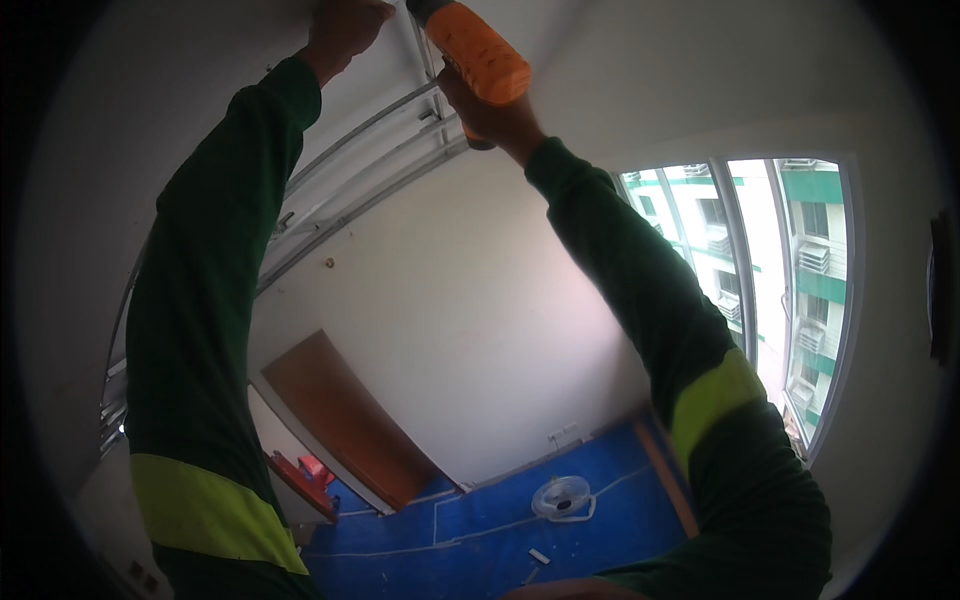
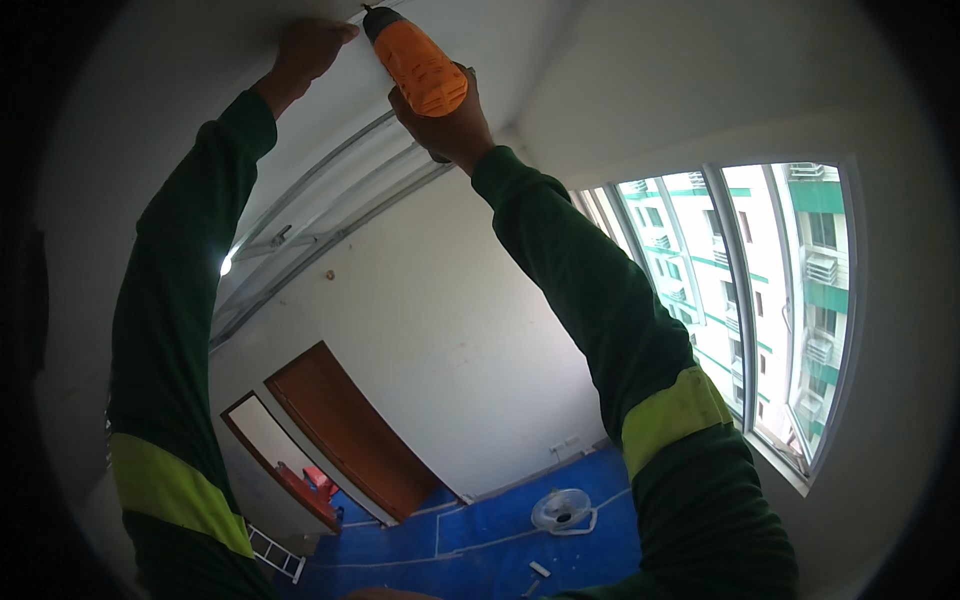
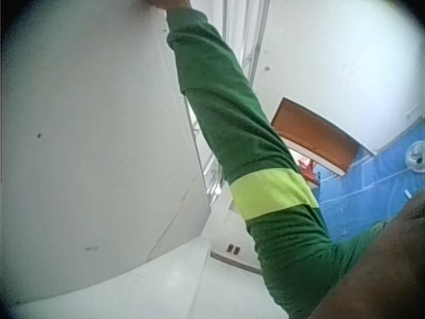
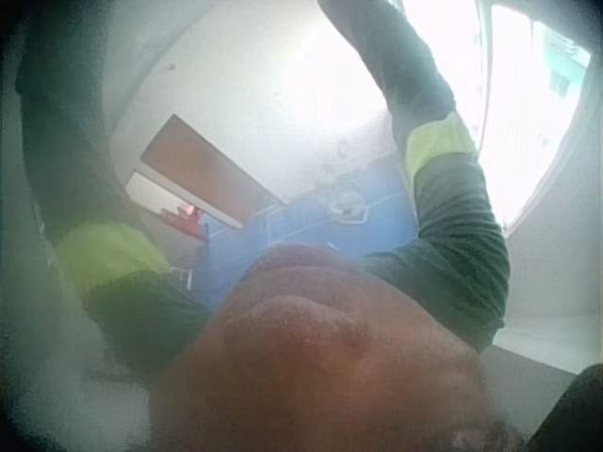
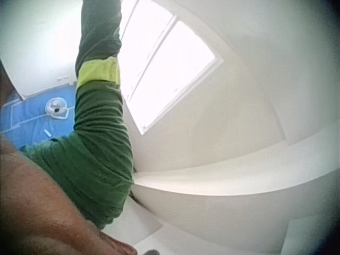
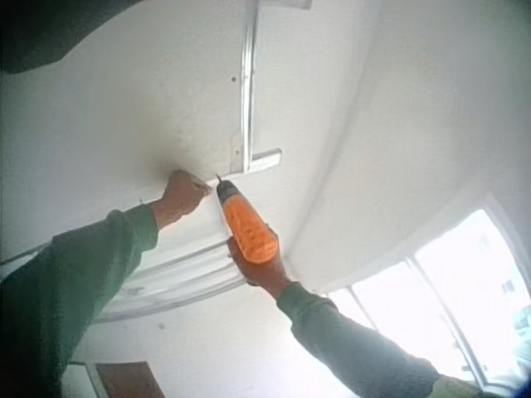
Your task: The person uses an orange cordless drill to fasten screws into ceiling-mounted metal tracks, then switches to a teal corded drill to continue securing the same tracks. They also use a manual pipe cutter to trim a metal conduit near the ceiling. The work occurs in a room with a blue floor and a large window.
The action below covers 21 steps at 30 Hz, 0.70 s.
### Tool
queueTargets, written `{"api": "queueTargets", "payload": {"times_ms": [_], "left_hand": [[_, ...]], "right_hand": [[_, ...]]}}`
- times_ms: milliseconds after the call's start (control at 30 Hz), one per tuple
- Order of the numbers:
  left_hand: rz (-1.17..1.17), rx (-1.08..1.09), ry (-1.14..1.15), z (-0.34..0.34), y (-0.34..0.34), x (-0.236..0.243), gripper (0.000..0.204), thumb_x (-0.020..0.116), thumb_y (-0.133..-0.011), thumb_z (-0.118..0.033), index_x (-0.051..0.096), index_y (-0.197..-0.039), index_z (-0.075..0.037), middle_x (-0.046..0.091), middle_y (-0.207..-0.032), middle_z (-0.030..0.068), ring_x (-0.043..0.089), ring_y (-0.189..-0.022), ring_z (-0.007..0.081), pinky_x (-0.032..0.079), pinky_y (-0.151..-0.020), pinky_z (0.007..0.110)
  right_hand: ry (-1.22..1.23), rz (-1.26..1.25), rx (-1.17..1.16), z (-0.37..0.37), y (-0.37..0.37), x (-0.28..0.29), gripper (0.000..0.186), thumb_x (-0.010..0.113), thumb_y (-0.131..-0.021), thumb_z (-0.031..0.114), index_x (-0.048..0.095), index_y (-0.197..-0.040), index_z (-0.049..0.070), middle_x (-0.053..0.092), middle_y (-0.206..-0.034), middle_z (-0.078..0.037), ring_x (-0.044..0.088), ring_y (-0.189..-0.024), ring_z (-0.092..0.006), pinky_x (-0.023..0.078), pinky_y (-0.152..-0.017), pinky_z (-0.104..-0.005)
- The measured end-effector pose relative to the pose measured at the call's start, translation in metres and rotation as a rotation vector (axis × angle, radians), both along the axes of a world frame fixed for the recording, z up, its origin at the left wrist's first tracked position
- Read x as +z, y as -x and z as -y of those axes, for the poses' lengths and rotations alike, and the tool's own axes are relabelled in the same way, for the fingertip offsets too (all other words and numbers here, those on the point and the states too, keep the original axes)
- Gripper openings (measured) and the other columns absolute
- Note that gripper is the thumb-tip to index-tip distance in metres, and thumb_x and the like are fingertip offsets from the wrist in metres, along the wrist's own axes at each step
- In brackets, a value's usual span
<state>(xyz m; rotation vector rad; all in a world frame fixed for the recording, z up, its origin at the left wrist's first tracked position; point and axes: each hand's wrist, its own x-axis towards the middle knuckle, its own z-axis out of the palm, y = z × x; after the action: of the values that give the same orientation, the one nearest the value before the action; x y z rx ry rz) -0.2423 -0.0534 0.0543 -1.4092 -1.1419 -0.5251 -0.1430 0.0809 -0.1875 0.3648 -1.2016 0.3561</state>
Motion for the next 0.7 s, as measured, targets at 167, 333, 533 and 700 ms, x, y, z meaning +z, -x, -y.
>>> {"api": "queueTargets", "payload": {"times_ms": [167, 333, 533, 700], "left_hand": [[-0.018, -0.076, 0.017, 0.002, -0.003, -0.003, 0.037, 0.073, -0.100, -0.041, 0.080, -0.102, -0.004, 0.070, -0.073, 0.0102, 0.066, -0.070, 0.0240, 0.054, -0.074, 0.042], [0.031, -0.194, 0.037, 0.001, 0.000, -0.008, 0.041, 0.073, -0.100, -0.042, 0.079, -0.102, -0.001, 0.069, -0.077, 0.0116, 0.066, -0.074, 0.0244, 0.053, -0.076, 0.042], [0.103, -0.158, 0.092, 0.005, 0.001, -0.003, 0.044, 0.073, -0.101, -0.042, 0.078, -0.106, 0.001, 0.069, -0.082, 0.0117, 0.066, -0.079, 0.0236, 0.052, -0.079, 0.042], [0.061, -0.169, 0.065, 0.003, -0.003, -0.005, 0.043, 0.073, -0.101, -0.041, 0.077, -0.107, 0.001, 0.070, -0.083, 0.0118, 0.066, -0.080, 0.0239, 0.052, -0.080, 0.042]], "right_hand": [[-0.026, 0.069, -0.044, -0.002, -0.007, 0.003, 0.048, 0.078, -0.095, 0.033, 0.052, -0.124, 0.004, 0.063, -0.099, -0.007, 0.065, -0.077, -0.0168, 0.060, -0.078, -0.0357], [0.006, 0.097, -0.039, -0.007, -0.003, 0.004, 0.055, 0.079, -0.094, 0.034, 0.050, -0.129, 0.002, 0.062, -0.106, -0.008, 0.066, -0.080, -0.0170, 0.061, -0.079, -0.0360], [0.086, 0.166, 0.045, -0.001, -0.001, -0.003, 0.065, 0.078, -0.095, 0.036, 0.046, -0.137, -0.001, 0.059, -0.118, -0.012, 0.066, -0.103, -0.0227, 0.057, -0.097, -0.0424], [0.020, 0.135, -0.088, -0.009, -0.003, 0.002, 0.065, 0.077, -0.096, 0.037, 0.046, -0.140, 0.002, 0.056, -0.127, -0.014, 0.063, -0.114, -0.0251, 0.054, -0.104, -0.0448]]}}
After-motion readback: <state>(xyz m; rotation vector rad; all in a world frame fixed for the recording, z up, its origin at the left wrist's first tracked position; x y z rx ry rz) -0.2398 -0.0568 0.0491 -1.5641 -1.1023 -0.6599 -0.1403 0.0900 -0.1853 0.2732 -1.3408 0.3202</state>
